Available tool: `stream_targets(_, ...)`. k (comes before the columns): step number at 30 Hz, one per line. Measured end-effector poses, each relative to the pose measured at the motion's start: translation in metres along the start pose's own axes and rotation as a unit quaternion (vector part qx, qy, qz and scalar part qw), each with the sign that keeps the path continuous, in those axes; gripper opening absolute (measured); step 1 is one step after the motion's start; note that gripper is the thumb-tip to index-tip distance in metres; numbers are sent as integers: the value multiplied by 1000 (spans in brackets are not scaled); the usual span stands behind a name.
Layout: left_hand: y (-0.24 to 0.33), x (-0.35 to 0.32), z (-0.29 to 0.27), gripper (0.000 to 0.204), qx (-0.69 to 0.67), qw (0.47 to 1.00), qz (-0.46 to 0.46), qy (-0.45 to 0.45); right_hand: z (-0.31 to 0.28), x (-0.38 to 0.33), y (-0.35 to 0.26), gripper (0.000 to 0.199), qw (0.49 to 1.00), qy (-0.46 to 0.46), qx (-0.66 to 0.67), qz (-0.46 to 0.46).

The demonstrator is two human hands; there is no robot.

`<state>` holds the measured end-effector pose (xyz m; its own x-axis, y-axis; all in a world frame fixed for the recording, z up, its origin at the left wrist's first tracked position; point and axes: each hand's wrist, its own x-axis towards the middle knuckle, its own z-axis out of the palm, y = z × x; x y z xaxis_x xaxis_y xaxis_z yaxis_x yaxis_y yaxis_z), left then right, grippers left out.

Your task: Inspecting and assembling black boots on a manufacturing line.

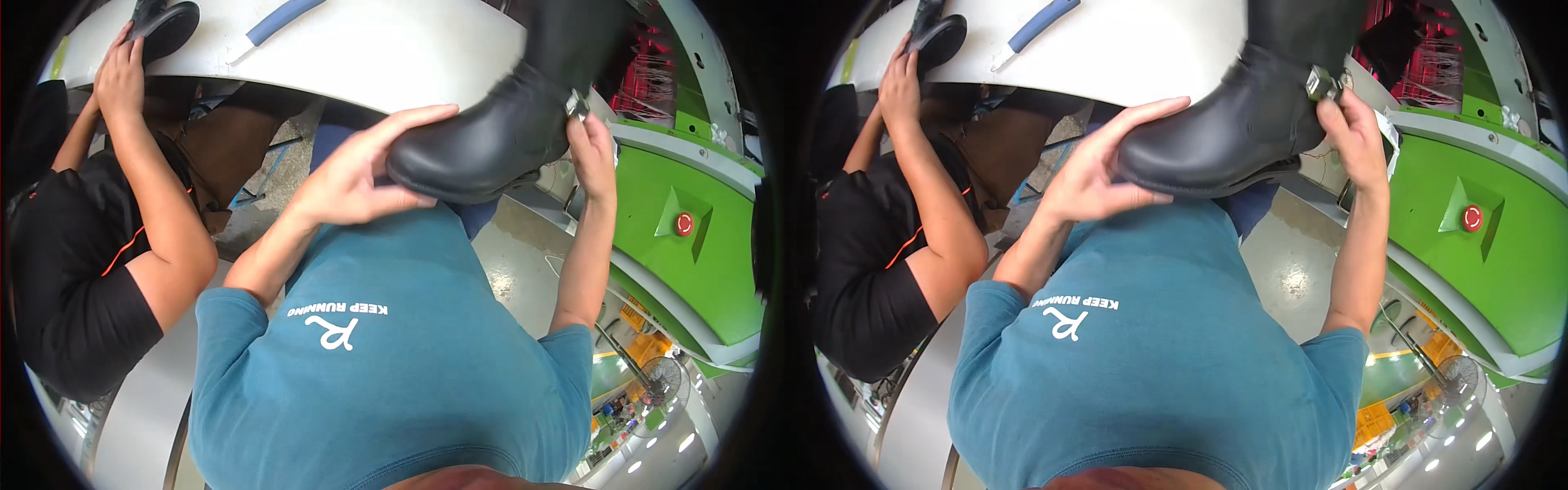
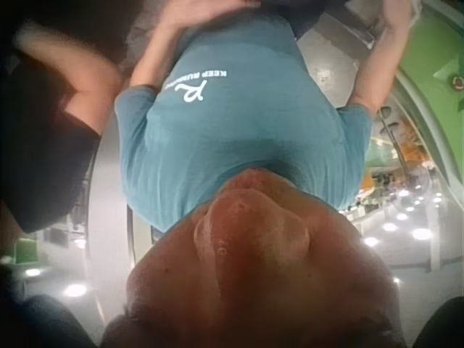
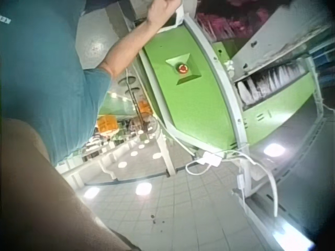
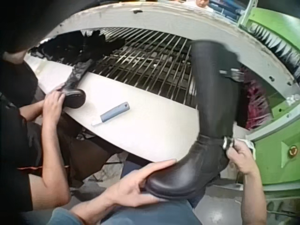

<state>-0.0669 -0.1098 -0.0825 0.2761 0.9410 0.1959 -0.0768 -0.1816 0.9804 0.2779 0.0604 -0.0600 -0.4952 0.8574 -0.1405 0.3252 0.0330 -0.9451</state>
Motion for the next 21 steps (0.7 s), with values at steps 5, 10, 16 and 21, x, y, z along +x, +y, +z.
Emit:
stream_targets(5, -34, 18, -2, 69, 220, 964, 54, 142, 11, 45, -15, 52, 990, 13, -111, 91)
stream_targets(10, -61, 20, -7, 64, 316, 928, 112, 166, 50, 33, -51, 41, 915, 51, -309, -256)
stream_targets(16, -52, 21, -5, 74, 227, 953, 126, 153, 101, -2, -31, 57, 826, 63, -375, -415)
stream_targets(21, -51, 32, 5, 71, 233, 950, 143, 150, 112, -4, -16, 50, 820, 88, -346, -447)
